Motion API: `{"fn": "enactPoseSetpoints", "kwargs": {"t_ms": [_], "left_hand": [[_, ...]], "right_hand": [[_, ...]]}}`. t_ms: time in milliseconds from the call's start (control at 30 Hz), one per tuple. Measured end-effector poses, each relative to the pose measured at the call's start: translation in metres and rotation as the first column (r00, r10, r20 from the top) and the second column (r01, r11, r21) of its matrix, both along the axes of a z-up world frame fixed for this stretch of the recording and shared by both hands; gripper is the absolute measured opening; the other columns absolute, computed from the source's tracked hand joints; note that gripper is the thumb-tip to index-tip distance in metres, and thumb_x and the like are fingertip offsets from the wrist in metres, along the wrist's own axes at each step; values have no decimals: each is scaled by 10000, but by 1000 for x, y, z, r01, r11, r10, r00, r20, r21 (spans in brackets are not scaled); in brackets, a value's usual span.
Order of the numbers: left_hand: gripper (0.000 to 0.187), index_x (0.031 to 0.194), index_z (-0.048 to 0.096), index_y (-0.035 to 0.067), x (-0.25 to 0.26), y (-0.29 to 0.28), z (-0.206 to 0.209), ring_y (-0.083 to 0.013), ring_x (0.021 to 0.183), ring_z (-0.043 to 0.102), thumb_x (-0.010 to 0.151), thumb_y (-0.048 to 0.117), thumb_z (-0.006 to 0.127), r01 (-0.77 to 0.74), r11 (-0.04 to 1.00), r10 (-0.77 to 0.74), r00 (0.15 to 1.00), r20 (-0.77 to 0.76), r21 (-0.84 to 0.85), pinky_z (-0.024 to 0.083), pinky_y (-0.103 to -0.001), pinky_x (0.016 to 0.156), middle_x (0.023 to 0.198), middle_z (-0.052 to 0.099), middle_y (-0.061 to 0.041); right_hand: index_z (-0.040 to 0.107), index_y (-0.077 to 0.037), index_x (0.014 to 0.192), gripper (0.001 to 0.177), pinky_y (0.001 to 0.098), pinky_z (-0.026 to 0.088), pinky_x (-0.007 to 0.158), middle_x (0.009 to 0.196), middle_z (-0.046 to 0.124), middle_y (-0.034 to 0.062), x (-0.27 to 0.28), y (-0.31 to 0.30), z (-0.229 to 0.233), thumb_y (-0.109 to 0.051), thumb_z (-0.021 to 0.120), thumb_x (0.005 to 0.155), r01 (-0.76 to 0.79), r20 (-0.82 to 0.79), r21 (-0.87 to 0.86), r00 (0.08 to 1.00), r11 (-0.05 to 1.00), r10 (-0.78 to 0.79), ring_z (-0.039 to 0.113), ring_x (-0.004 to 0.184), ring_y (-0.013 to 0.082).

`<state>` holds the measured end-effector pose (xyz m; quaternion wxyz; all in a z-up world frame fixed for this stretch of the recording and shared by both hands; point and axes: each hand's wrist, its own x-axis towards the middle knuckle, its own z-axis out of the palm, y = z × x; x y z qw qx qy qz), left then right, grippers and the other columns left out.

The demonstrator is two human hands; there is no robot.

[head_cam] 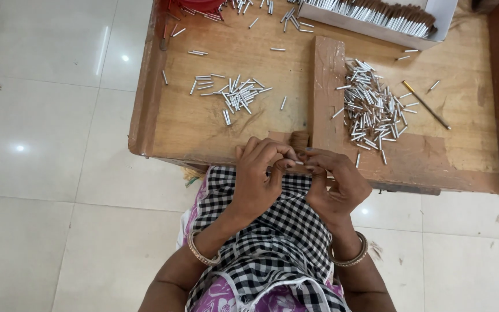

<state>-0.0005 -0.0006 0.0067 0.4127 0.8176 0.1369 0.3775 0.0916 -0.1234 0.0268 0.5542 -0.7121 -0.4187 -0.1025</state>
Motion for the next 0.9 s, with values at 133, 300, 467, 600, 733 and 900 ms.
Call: {"fn": "enactPoseSetpoints", "kwargs": {"t_ms": [133,300,467,600,733,900], "left_hand": [[188,1001,664,108,-1,-2,0,-180,889,535,875,-26,701,-74,990,77,997,-19,117,304,-363,819,970,690,43],[152,1003,669,128,-1,-6,-5,-166,865,525,928,2,709,-170,962,172,985,11,213,304,-358,814,965,689,55],[124,1007,667,128,-1,-6,-4,-164,871,530,940,44,730,-189,958,190,982,18,216,308,-359,819,973,687,51],[129,1008,670,125,-1,-6,-6,-168,865,531,927,49,735,-182,962,185,983,1,205,304,-365,810,957,682,50],[151,1006,676,139,-3,-4,-3,-166,877,541,920,23,721,-192,960,198,980,-11,203,313,-362,822,961,688,57],[155,1022,657,123,-6,-4,-3,-174,890,544,920,32,730,-178,964,184,983,-16,200,315,-367,825,978,683,47]], "right_hand": [[723,-1,970,250,243,584,675,1034,771,111,-6,-2,12,200,648,842,138,238,-105,965,985,-109,763,863,167],[761,-19,1021,285,273,583,703,1046,776,103,-3,-9,15,181,672,838,81,269,-167,963,983,-34,768,896,181],[748,-5,1078,306,278,610,752,1074,762,126,-1,-6,22,183,656,855,-23,112,-158,993,987,41,769,964,200],[732,6,1120,320,275,629,766,1090,744,136,-3,-5,15,183,664,862,-72,56,-150,995,986,81,759,971,213],[729,10,1132,332,284,610,771,1057,746,119,-7,-4,20,196,663,865,-65,129,-178,988,982,89,762,934,201],[728,9,1147,362,283,604,771,1066,746,120,-8,-2,12,219,645,863,-59,159,-196,983,979,91,762,938,204]]}}
